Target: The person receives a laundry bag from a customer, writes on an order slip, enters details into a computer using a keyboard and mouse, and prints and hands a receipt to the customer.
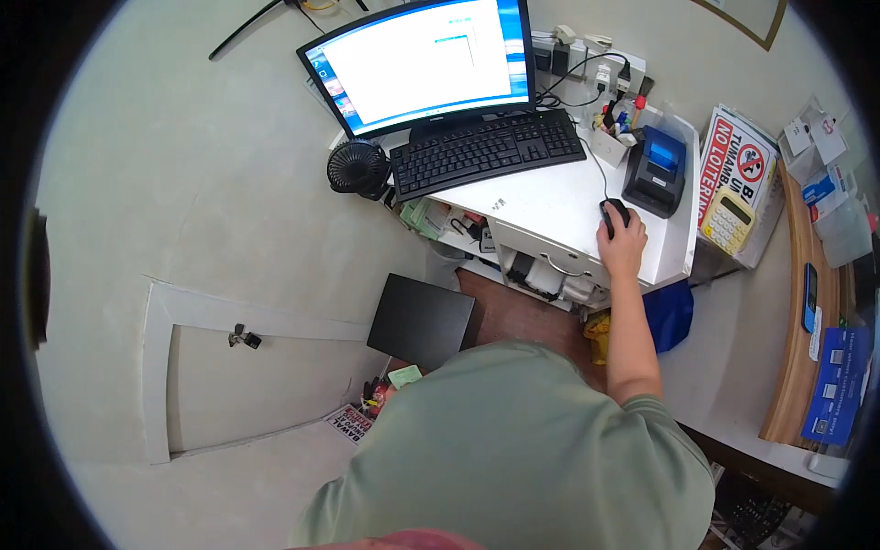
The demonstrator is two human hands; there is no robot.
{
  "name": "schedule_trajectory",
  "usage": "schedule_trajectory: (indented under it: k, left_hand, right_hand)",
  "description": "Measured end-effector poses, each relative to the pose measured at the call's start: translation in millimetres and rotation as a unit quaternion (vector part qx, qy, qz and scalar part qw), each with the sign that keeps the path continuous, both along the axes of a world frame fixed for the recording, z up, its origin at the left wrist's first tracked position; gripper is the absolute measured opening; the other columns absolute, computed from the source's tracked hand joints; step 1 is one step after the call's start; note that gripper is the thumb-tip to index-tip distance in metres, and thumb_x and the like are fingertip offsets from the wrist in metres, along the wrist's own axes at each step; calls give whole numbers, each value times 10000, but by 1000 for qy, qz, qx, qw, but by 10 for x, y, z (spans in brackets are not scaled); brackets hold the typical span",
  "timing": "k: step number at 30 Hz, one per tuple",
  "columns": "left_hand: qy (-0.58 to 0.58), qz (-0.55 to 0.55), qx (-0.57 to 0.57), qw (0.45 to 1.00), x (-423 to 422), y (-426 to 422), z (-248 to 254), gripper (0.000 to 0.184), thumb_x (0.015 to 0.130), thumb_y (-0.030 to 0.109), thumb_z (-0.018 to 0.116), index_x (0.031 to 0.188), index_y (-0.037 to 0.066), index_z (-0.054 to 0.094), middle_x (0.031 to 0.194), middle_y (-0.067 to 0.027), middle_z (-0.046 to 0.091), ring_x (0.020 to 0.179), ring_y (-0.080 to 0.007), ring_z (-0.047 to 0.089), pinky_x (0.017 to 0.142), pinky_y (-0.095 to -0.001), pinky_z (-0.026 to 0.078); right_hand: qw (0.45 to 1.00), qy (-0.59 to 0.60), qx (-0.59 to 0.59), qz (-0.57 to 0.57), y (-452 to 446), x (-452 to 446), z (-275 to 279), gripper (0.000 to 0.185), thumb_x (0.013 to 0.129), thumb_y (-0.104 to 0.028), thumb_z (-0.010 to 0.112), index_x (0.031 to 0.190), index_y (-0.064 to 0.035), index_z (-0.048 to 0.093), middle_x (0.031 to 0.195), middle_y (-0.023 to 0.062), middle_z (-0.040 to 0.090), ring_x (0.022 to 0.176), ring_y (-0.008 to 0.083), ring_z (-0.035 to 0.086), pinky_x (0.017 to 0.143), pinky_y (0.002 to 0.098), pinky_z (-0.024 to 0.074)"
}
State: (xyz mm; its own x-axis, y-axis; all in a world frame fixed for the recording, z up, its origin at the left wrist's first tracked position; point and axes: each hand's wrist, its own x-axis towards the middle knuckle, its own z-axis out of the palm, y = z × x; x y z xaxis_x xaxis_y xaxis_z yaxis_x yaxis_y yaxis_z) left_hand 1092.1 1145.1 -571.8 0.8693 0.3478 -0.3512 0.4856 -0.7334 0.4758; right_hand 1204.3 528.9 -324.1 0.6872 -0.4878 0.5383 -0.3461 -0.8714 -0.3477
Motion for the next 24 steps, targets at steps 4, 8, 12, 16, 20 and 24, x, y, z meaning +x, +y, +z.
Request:
schedule_trajectory:
  k: [4,8,12,16,20,24]
  left_hand:
    - [-10,15,-28,999,-86,31,-14,413,811,287,723,1001,-78,683,946,-278,705,927,-424,689,823,-466,527]
    - [-2,16,-32,999,-72,50,-12,409,814,281,719,996,-83,683,940,-284,704,932,-423,690,828,-469,525]
    - [16,29,-23,999,-13,-9,84,381,817,270,715,997,-64,693,950,-264,713,945,-403,695,838,-451,525]
    - [-16,35,-99,994,48,-93,234,344,827,257,703,1005,-37,702,961,-235,725,942,-384,701,839,-440,524]
    - [-16,29,-86,996,88,-87,201,336,833,246,698,1030,-27,698,972,-225,728,936,-376,704,833,-438,527]
    - [-16,27,-75,997,83,-34,147,352,829,251,703,1039,-31,690,974,-229,726,934,-377,704,827,-440,529]
  right_hand:
    - [1000,-4,0,3,-6,6,-8,445,825,-217,681,1267,-261,655,1279,186,549,1122,379,544,950,488,440]
    - [1000,-8,4,5,4,8,15,442,826,-204,682,1265,-250,659,1264,189,559,1114,383,552,964,486,440]
    - [1000,-8,6,6,5,0,15,443,823,-216,677,1263,-258,653,1274,183,547,1128,378,539,952,487,435]
    - [1000,-4,7,4,-11,2,-7,446,830,-220,675,1273,-260,645,1281,187,540,1137,382,535,961,492,430]
    - [1000,-1,17,2,-10,5,-12,449,836,-223,674,1282,-262,639,1290,192,532,1146,385,530,968,495,427]
    - [1000,8,21,-6,-6,7,-3,447,844,-226,675,1288,-263,636,1296,194,528,1156,384,523,974,492,423]
